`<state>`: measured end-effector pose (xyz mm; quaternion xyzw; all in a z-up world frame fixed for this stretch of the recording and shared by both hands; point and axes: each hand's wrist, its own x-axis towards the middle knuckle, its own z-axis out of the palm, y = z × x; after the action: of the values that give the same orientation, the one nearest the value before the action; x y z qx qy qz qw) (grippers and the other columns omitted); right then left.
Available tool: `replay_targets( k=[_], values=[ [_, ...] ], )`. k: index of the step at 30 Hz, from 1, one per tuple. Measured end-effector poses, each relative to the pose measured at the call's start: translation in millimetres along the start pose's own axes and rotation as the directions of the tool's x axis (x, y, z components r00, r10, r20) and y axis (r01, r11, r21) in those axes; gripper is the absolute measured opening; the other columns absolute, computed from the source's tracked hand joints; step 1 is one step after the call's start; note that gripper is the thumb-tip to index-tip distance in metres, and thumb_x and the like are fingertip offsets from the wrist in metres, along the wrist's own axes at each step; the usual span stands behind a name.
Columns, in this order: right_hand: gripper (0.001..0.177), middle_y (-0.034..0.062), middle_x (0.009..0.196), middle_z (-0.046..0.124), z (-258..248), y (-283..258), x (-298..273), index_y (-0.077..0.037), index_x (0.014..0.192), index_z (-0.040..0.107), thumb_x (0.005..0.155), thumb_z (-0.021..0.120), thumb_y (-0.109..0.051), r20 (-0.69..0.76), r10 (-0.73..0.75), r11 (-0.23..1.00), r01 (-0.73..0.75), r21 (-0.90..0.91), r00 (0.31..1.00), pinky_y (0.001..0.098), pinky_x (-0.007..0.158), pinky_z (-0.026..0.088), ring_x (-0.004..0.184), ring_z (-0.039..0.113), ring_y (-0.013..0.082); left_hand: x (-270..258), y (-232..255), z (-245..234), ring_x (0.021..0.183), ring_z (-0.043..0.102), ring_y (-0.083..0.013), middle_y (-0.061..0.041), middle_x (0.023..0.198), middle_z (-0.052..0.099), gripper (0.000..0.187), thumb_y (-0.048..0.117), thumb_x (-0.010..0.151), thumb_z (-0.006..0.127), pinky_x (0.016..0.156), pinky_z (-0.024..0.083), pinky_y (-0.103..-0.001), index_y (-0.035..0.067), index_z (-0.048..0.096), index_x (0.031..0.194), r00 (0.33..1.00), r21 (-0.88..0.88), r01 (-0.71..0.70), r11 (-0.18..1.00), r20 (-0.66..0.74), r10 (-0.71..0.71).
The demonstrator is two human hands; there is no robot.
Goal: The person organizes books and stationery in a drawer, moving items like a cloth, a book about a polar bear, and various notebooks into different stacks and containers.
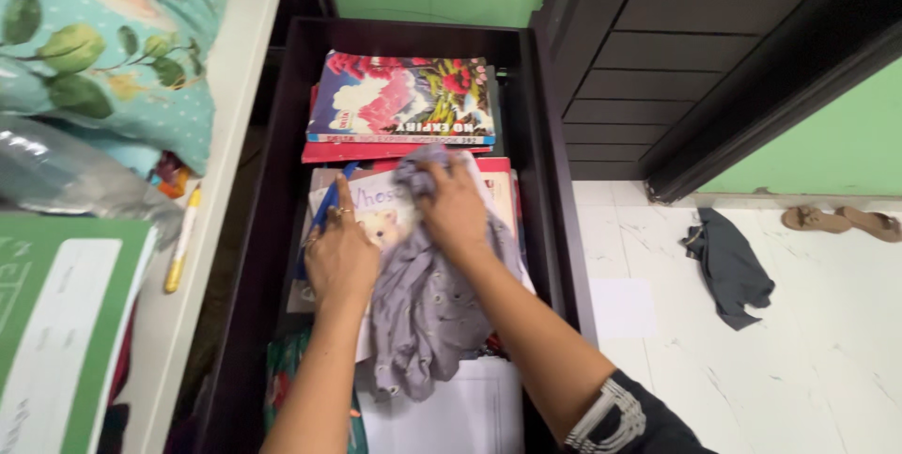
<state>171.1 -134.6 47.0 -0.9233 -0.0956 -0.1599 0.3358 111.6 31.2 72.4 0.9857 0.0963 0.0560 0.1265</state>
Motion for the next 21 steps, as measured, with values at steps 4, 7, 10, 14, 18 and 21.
replay_targets(
  k=[4, 7, 10, 14, 18, 21],
  values=[
    [0.048, 0.0282, 0.142, 0.053, -18, 3, -16, -0.020, 0.126, 0.065, 0.078, 0.072, -0.013, -0.075, 0.043, 0.998, -0.046, -0.039, 0.996, 0.0457, 0.110, 0.043, 0.130, 0.052, 0.0445, -3, -10, 11, 0.109, 0.068, -0.0389, -0.028, 0.135, 0.061, 0.090, 0.017, 0.088, 0.061, 0.104, 0.048, -0.045, 0.011, 0.011, 0.163, 0.996, -0.034, -0.055, 0.998, -0.075, 0.052],
    [0.049, 0.0277, 0.141, 0.053, -27, -3, -29, -0.020, 0.126, 0.064, 0.079, 0.072, -0.014, -0.071, 0.048, 0.996, -0.053, -0.076, 0.996, 0.0465, 0.111, 0.042, 0.131, 0.052, 0.0442, -3, -11, 10, 0.111, 0.067, -0.0420, -0.029, 0.133, 0.061, 0.090, 0.019, 0.089, 0.062, 0.101, 0.049, -0.049, 0.011, 0.010, 0.163, 0.984, -0.112, -0.107, 0.988, -0.152, 0.089],
    [0.049, 0.0277, 0.141, 0.053, -28, -18, -41, -0.020, 0.126, 0.063, 0.078, 0.073, -0.014, -0.051, 0.035, 0.996, -0.039, -0.075, 0.998, 0.0472, 0.110, 0.042, 0.131, 0.052, 0.0444, -1, -10, 0, 0.113, 0.064, -0.0464, -0.023, 0.140, 0.061, 0.088, 0.021, 0.095, 0.059, 0.096, 0.051, -0.051, 0.019, 0.005, 0.164, 1.000, -0.244, 0.007, 0.970, 0.004, -0.006],
    [0.049, 0.0264, 0.143, 0.052, -22, -45, -50, -0.022, 0.126, 0.062, 0.078, 0.073, -0.015, 0.083, 0.024, 1.000, -0.025, 0.007, 0.996, 0.0456, 0.106, 0.046, 0.127, 0.055, 0.0440, 1, -13, -9, 0.120, 0.063, -0.0477, -0.028, 0.138, 0.061, 0.084, 0.041, 0.102, 0.046, 0.103, 0.049, -0.054, 0.030, -0.005, 0.168, 0.951, -0.337, 0.258, 0.905, 0.252, -0.177],
    [0.052, 0.0249, 0.144, 0.052, -15, -68, -59, -0.023, 0.127, 0.062, 0.076, 0.071, -0.013, 0.178, -0.033, 0.997, 0.021, 0.070, 0.984, 0.0458, 0.104, 0.047, 0.127, 0.056, 0.0434, 2, -24, -5, 0.129, 0.053, -0.0507, -0.025, 0.155, 0.042, 0.095, 0.077, 0.092, 0.030, 0.104, 0.046, -0.053, 0.029, -0.010, 0.163, 0.955, -0.643, 0.297, 0.706, 0.222, -0.199],
    [0.050, 0.0243, 0.143, 0.054, -14, -73, -68, -0.021, 0.127, 0.063, 0.078, 0.072, -0.015, 0.232, -0.161, 0.984, 0.136, 0.118, 0.959, 0.0456, 0.108, 0.046, 0.129, 0.055, 0.0432, -1, -28, 4, 0.140, 0.047, -0.0516, -0.033, 0.153, 0.043, 0.105, 0.086, 0.088, 0.028, 0.114, 0.040, -0.054, 0.026, -0.004, 0.168, 0.963, -0.648, 0.266, 0.714, 0.206, -0.171]
  ],
)
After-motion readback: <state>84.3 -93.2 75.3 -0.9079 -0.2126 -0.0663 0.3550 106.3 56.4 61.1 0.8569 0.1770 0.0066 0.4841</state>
